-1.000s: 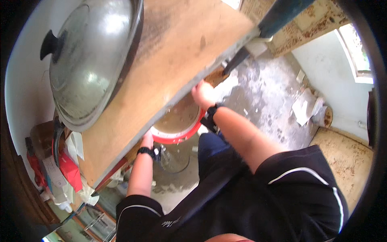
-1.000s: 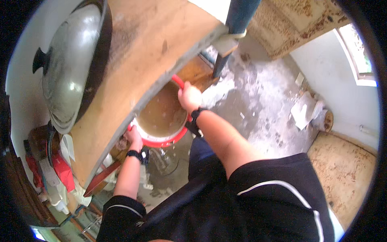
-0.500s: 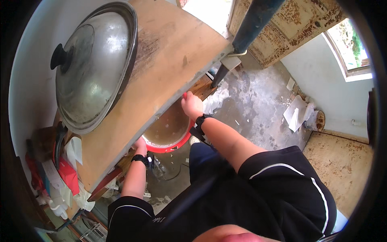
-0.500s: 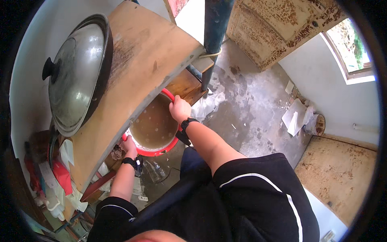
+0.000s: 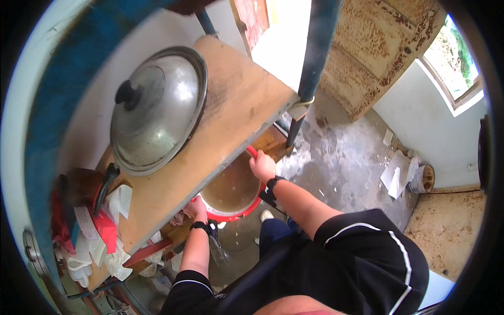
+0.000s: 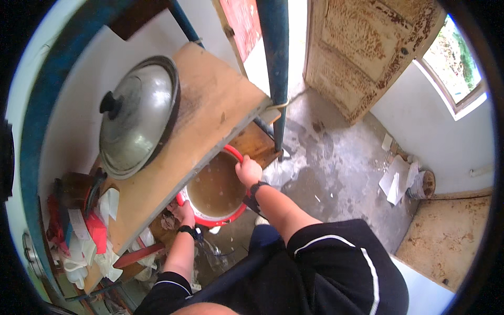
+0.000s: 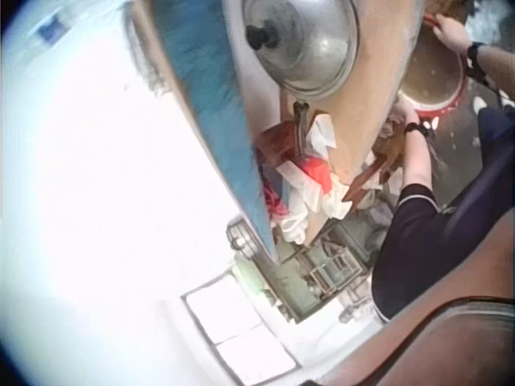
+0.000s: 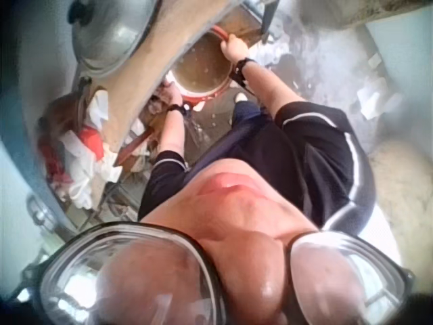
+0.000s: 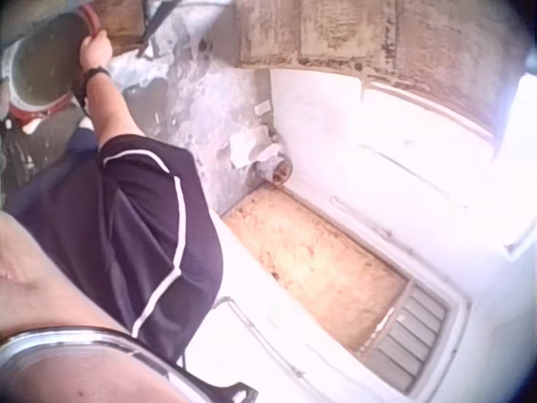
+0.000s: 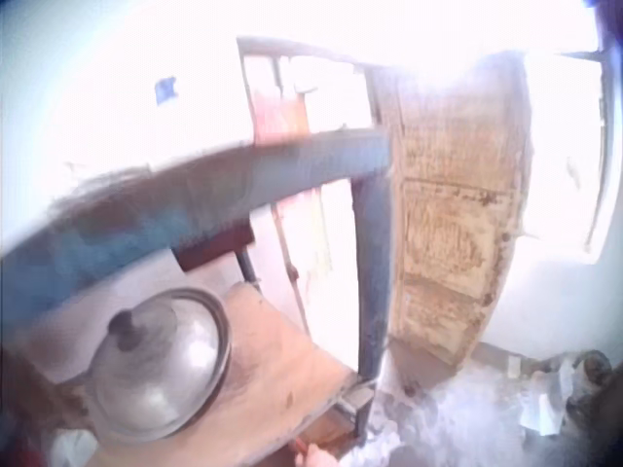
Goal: Wiping a wooden shelf with a cloth and then rinsing the cloth and the basin at an outdoor sink.
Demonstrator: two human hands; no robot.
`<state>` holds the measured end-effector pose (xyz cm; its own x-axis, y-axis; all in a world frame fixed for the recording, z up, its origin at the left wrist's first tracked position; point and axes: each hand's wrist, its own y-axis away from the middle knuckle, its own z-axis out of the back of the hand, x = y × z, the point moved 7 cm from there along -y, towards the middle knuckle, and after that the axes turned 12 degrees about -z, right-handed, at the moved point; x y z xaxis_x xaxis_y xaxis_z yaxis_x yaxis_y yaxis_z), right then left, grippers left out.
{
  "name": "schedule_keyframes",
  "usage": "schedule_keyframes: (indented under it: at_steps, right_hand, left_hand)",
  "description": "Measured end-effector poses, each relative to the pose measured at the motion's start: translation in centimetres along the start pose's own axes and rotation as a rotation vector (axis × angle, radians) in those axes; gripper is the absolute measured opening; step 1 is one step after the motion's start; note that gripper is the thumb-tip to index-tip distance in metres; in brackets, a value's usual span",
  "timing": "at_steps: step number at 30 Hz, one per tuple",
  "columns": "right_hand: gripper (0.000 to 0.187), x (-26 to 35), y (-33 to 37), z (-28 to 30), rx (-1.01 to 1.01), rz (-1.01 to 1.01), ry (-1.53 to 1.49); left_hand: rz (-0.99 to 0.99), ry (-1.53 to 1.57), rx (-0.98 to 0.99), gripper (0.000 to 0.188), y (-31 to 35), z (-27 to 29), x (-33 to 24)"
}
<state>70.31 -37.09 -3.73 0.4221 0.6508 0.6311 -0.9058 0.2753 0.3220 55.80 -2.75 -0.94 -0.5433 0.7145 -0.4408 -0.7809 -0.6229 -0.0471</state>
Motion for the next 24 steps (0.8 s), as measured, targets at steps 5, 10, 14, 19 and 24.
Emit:
schedule_keyframes:
  at_steps: [5, 10, 14, 19, 24]
  right_hand:
    - [0.043, 2.3, 2.5, 2.6, 0.108, 0.145, 0.082]
    - [0.047, 0.8, 3.5, 8.3, 0.187, 0.280, 0.234]
    - [0.042, 5.0, 12.1, 20.8, 0.319, 0.557, 0.352]
    - [0.031, 10.0, 23.5, 36.0, -0.067, 0.973, 0.194]
    - [0.022, 16.3, 36.2, 48.0, -0.493, 1.457, -0.022]
  left_hand:
    - [-0.126, -0.193, -0.287, 0.059, -0.5, 1.2, 3.9]
    - [0.235, 0.006, 0.045, 0.048, 0.9, -1.3, 4.7]
    - [0.198, 0.090, 0.064, 0.051, 1.4, 0.1, 5.5]
    - [0.149, 0.126, 0.186, 0.055, 2.7, 2.6, 0.5]
    - [0.265, -0.072, 0.043, 0.079, 2.0, -0.6, 5.8]
